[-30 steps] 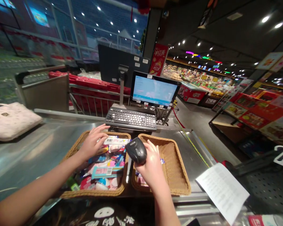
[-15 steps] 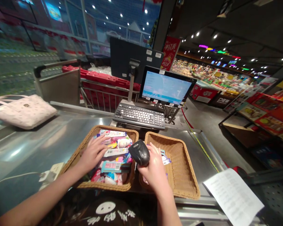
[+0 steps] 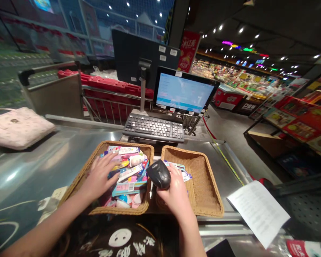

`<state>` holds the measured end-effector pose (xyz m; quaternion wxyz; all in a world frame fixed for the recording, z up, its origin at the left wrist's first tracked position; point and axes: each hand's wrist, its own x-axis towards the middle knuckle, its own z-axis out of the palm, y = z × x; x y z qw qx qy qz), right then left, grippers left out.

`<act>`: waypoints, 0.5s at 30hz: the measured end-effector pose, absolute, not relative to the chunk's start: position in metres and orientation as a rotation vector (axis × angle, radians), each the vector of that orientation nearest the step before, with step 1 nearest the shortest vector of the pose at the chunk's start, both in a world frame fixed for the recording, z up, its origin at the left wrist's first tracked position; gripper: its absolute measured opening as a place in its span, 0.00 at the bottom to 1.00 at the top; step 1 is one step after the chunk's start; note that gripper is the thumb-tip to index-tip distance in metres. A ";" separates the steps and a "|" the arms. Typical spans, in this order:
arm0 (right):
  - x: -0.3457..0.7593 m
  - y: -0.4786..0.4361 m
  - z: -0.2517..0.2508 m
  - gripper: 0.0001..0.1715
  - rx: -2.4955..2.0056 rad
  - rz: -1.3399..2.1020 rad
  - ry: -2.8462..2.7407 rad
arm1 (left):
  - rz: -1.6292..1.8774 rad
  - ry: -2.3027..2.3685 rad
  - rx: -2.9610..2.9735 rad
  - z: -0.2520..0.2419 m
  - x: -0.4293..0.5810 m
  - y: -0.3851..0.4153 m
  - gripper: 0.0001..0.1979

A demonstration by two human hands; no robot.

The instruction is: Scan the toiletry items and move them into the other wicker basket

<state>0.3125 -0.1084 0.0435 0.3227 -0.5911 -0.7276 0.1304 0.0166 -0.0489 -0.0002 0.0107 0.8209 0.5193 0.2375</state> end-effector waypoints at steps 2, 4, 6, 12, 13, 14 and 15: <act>0.328 -0.113 0.043 0.28 -1.604 0.307 -1.840 | 0.772 1.530 2.583 0.010 0.032 -0.044 0.13; 0.346 -0.118 0.044 0.31 -1.657 0.257 -1.766 | 0.803 1.429 2.597 0.019 0.054 -0.038 0.12; 0.364 -0.124 0.046 0.32 -1.713 0.209 -1.692 | 0.809 1.332 2.610 0.026 0.082 -0.030 0.12; 0.407 -0.140 0.049 0.32 -1.815 0.127 -1.574 | 0.552 0.933 2.749 0.016 0.177 0.010 0.12; 0.412 -0.142 0.049 0.32 -1.823 0.127 -1.570 | 0.488 0.857 2.772 0.011 0.193 0.017 0.13; 0.417 -0.143 0.049 0.32 -1.828 0.128 -1.567 | 0.436 0.779 2.797 0.006 0.209 0.024 0.14; 0.422 -0.144 0.048 0.33 -1.829 0.130 -1.566 | 0.377 0.685 2.819 0.001 0.224 0.031 0.15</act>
